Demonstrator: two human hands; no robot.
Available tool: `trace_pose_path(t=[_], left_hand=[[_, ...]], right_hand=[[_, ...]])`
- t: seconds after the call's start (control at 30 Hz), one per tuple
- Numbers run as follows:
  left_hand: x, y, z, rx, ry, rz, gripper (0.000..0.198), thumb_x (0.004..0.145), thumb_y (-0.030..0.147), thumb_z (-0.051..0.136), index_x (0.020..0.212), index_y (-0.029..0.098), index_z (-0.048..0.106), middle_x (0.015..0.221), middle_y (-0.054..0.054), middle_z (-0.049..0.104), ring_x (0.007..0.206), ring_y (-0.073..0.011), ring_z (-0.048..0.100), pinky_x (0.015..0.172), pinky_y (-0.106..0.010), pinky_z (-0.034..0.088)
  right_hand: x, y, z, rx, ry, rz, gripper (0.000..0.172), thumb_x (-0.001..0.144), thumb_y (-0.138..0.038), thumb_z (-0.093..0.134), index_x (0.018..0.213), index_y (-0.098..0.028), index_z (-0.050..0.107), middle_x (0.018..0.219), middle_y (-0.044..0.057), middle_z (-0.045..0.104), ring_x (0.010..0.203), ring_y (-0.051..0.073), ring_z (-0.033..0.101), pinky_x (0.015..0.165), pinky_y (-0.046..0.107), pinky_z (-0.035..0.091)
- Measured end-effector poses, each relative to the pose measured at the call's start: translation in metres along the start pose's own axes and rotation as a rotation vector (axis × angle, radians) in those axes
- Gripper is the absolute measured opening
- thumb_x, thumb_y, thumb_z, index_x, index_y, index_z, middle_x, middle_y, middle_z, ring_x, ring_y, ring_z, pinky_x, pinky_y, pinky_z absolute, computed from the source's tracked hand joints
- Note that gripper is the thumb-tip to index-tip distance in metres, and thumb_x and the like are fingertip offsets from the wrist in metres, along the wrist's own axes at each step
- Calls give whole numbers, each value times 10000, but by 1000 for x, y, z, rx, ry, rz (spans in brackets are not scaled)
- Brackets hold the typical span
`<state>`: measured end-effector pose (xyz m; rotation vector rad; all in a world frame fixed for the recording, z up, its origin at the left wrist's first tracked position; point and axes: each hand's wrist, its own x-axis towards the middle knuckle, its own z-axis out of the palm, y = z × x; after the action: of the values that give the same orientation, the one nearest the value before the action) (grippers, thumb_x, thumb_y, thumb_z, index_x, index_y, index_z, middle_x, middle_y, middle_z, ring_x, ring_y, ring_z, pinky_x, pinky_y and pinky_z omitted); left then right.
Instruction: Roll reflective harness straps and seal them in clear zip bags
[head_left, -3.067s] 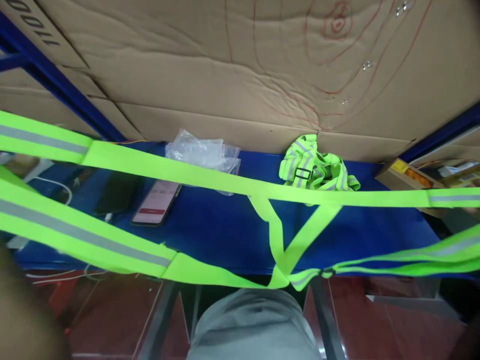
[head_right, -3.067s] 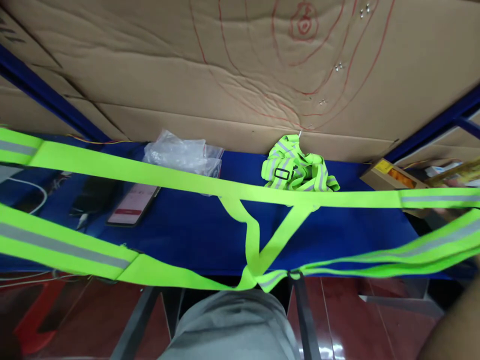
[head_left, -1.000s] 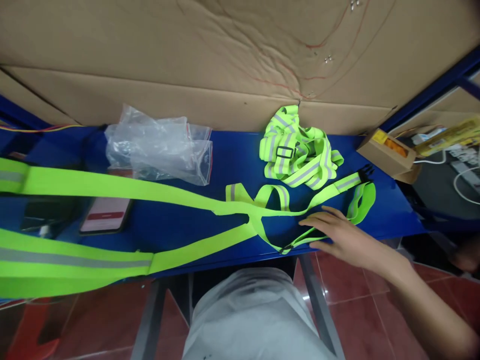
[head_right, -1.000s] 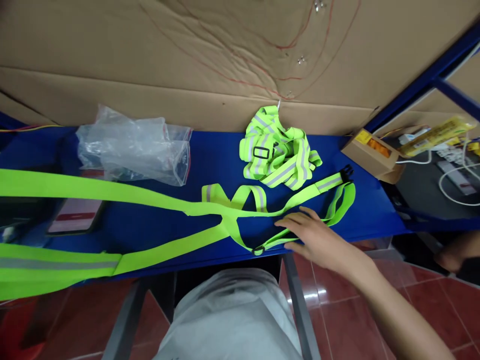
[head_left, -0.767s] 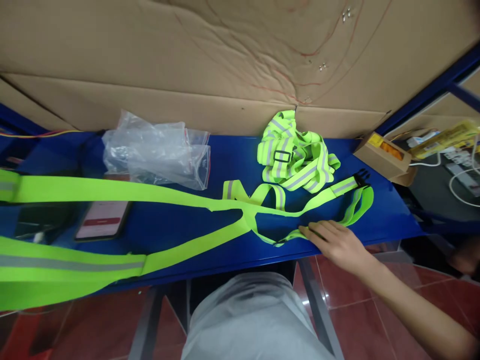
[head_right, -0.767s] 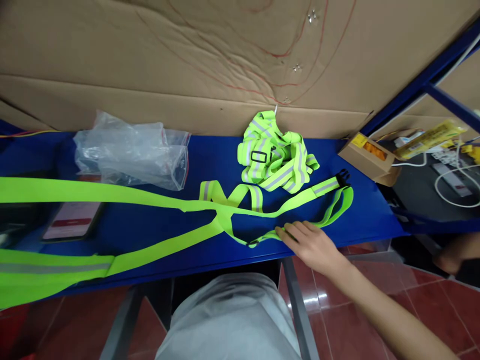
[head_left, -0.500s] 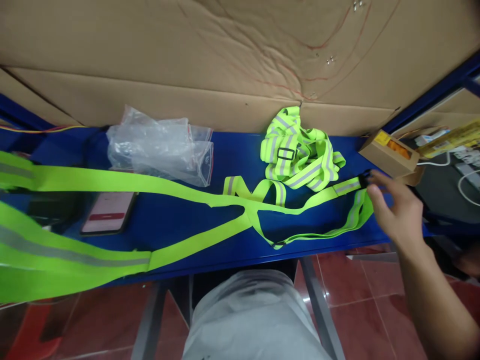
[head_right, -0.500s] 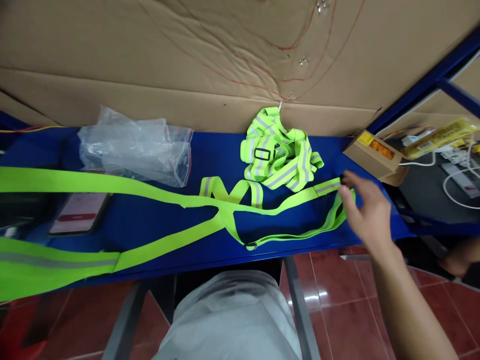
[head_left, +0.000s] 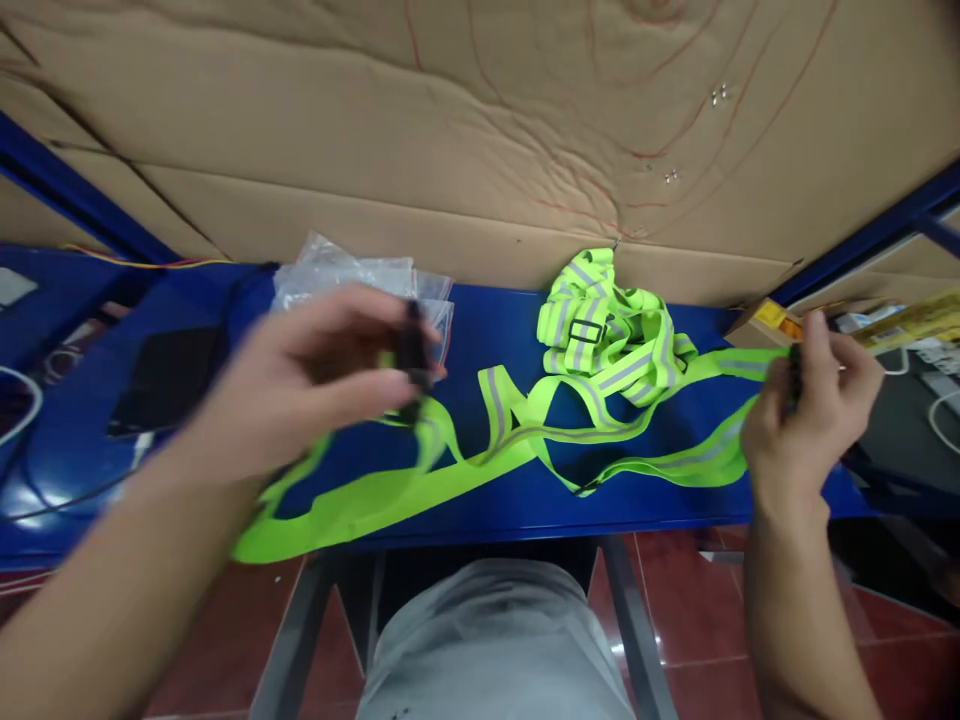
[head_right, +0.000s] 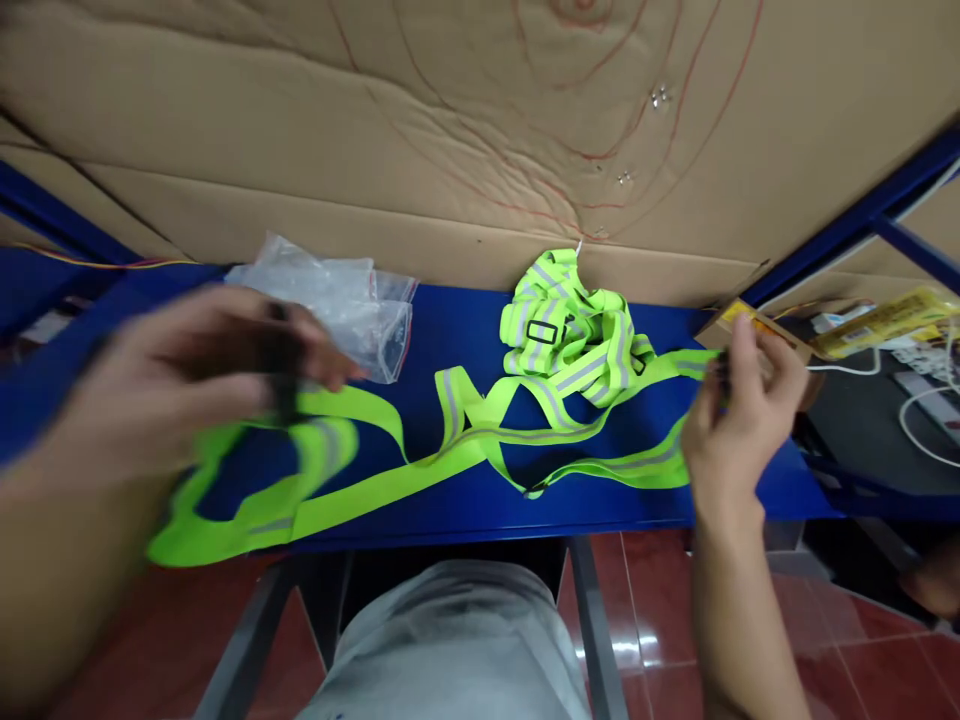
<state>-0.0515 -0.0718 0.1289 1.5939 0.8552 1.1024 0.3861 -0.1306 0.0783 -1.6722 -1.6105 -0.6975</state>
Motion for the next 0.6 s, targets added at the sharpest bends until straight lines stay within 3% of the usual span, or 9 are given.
trace_pose_path(t=[0.03,0.13,0.23,0.37,0.6], left_hand=[[6,-10,15,-10,-49,-23,358,772,430,926,1008,253,724,995,27,739,901,-146,685,875,-296,568],[23,-42,59,41,-170,-101,335,803,417,880,1002,192,730,986,-19,745,898,-162,675,818,-272,534],[32,-66,80,82,-148,-92,392,811,480,852,1041,180,751,1013,-36,758,908,-184,671,819,-277,510],[32,-78,78,71,-95,-110,416,838,522,823,1080,187,772,1012,-33,770,869,-179,649,762,-270,476],[28,-77,69,223,-92,-180,390,898,525,741,1061,173,785,854,0,742,693,-134,555,653,-268,408]], right_hand=[[3,-23,1,23,72,-79,649,997,-161,500,1626,-319,477,1437,197,547,1329,410,604,1070,542,560],[10,-86,16,70,-120,-266,780,927,-64,502,1646,-357,420,1475,155,496,1368,393,559,1087,552,569],[14,-125,38,97,-240,-366,780,923,-42,489,1643,-332,422,1457,156,527,1257,354,615,965,488,628],[11,-141,59,108,-274,-399,802,944,-46,470,1678,-339,336,1436,158,548,1163,319,626,896,444,631],[-3,-148,75,90,-337,-444,839,987,-69,442,1733,-317,149,1402,165,588,1016,291,605,873,452,600]])
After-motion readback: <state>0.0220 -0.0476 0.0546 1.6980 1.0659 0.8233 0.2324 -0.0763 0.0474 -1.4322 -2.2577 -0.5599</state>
